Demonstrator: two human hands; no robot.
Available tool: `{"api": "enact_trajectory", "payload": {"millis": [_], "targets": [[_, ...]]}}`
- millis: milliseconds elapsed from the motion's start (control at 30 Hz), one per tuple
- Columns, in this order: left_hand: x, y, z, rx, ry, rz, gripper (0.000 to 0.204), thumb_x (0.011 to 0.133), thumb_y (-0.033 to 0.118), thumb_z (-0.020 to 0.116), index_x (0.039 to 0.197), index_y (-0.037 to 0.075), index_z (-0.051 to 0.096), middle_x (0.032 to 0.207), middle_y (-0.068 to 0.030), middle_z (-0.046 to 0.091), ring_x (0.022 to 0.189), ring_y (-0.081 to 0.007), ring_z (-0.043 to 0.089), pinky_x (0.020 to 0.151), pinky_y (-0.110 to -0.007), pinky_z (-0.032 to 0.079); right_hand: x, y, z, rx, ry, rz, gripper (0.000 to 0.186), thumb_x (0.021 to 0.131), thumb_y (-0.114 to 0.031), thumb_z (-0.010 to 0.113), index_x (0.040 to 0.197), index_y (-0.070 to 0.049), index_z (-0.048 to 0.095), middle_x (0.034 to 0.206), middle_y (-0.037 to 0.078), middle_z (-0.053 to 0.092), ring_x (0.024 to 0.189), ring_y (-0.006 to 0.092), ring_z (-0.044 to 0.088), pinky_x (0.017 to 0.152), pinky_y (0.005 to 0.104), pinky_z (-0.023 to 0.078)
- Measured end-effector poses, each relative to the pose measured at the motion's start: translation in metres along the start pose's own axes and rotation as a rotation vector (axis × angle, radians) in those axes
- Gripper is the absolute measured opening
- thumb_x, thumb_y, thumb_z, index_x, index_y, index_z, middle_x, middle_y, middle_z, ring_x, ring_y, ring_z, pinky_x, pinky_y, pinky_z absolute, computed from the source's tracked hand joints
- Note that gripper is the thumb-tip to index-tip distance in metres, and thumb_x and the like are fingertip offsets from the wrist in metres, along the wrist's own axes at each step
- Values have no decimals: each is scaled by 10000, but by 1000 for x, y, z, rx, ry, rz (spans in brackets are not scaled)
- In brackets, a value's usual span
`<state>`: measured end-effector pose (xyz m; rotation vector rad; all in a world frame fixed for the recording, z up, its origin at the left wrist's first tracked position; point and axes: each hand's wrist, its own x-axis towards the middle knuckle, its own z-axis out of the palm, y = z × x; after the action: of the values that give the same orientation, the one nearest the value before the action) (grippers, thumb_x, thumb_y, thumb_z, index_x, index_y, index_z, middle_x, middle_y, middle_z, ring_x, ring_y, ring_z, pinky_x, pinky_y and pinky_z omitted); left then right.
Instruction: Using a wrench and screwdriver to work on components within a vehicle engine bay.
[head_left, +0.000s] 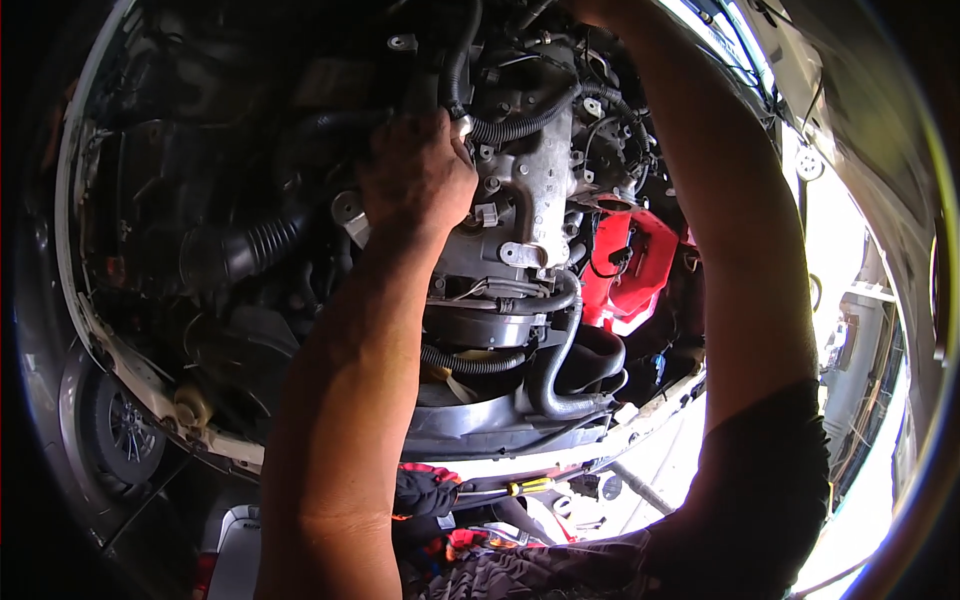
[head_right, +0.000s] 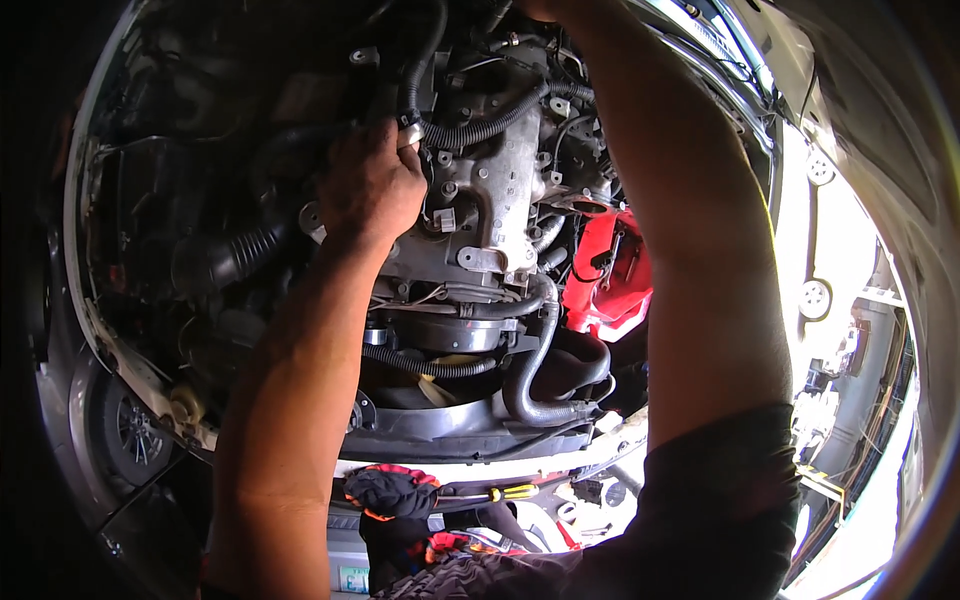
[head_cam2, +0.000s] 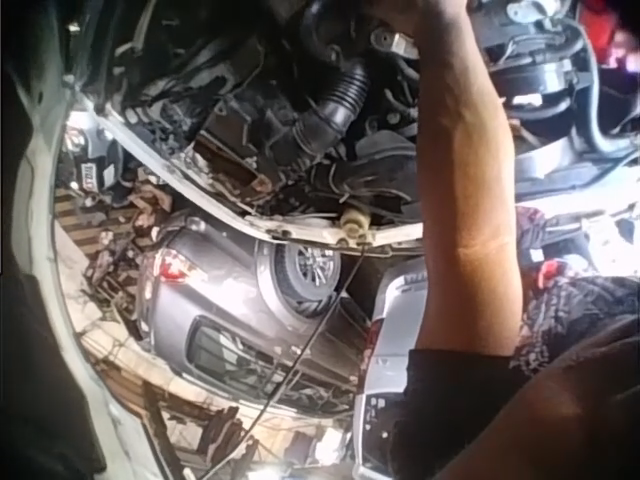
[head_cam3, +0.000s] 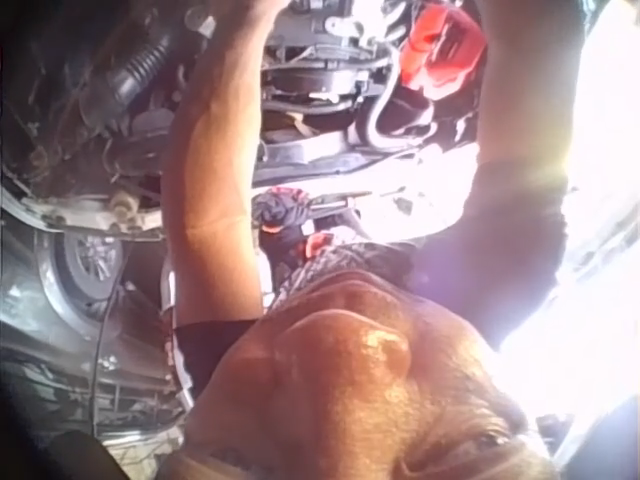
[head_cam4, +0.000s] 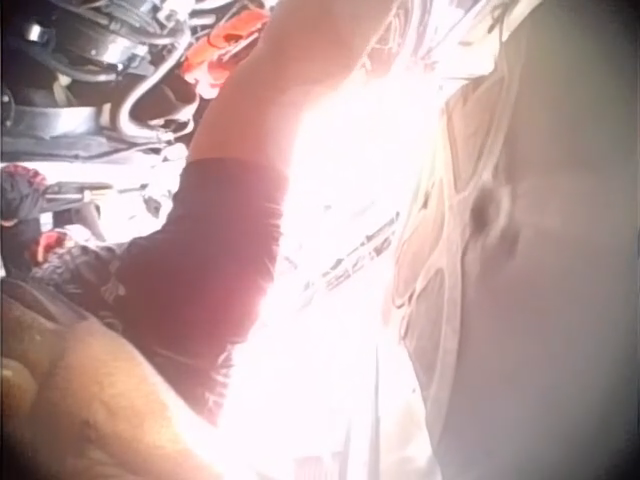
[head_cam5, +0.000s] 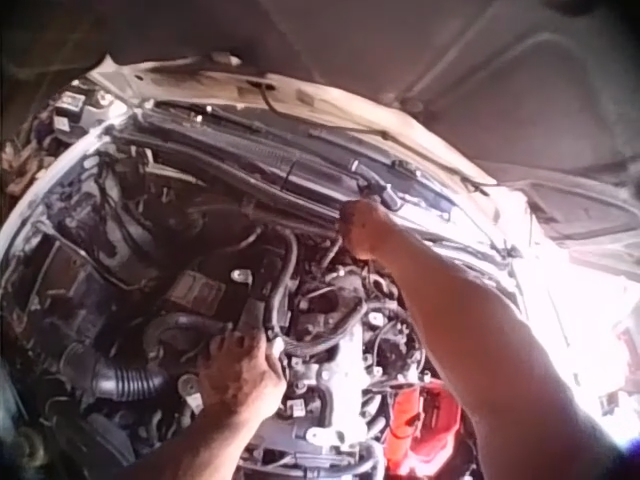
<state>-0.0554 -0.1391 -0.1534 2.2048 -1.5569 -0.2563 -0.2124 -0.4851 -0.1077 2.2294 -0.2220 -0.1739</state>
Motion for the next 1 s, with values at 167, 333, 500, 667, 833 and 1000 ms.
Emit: {"api": "enact_trajectory", "payload": {"millis": [167, 333, 500, 667, 833, 1000], "targets": [[0, -1, -1, -1, 63, 20, 234, 967, 276, 621, 1126, 106, 624, 1084, -138, 687, 1097, -365, 644, 865, -563, 544, -4, 2, -23, 365, -151, 342, 168, 922, -205, 591, 962, -158, 747, 907, 39, 725, 944, 248, 694, 775, 417, 558], [1, 1, 1, -25, 47, -18, 241, 971, 288, 617, 1125, 103, 623, 1088, -144, 688, 1092, -366, 648, 868, -543, 547, -1, 3, -34, -206, -313, -76, 145, 945, -188, 590, 979, -163, 728, 872, 44, 711, 928, 279, 680, 752, 426, 551], [1, 1, 0, 26, 38, -8, 240, 973, 287, 616, 1124, 100, 623, 1088, -148, 695, 1087, -367, 651, 879, -535, 544, -1, 7, -29, 714, -267, 625, 198, 966, -253, 563, 1073, -170, 708, 917, 58, 732, 1014, 272, 681, 830, 421, 550], [1, 0, 1, -11, 46, 7, 234, 978, 294, 606, 1116, 106, 630, 1071, -148, 700, 1091, -369, 649, 890, -541, 536, 8, 11, -6, 200, -116, 125, 187, 943, -162, 591, 1058, -145, 738, 934, 93, 738, 931, 316, 686, 762, 432, 554], [0, 0, 0, 20, 45, -2, 223, 983, 296, 596, 1085, 103, 638, 1063, -143, 701, 1091, -371, 648, 874, -555, 536, 2, 2, -5, 1410, -103, 940, 197, 936, -148, 593, 966, -153, 787, 935, 90, 742, 883, 283, 678, 723, 412, 538], [1, 0, -2, 9, 56, -2, 216, 985, 297, 594, 1076, 106, 637, 1065, -135, 702, 1091, -368, 649, 870, -558, 537, 2, 10, -21, 621, -222, 471, 173, 905, -88, 591, 915, -129, 758, 917, 136, 726, 886, 283, 673, 727, 414, 528]]}}
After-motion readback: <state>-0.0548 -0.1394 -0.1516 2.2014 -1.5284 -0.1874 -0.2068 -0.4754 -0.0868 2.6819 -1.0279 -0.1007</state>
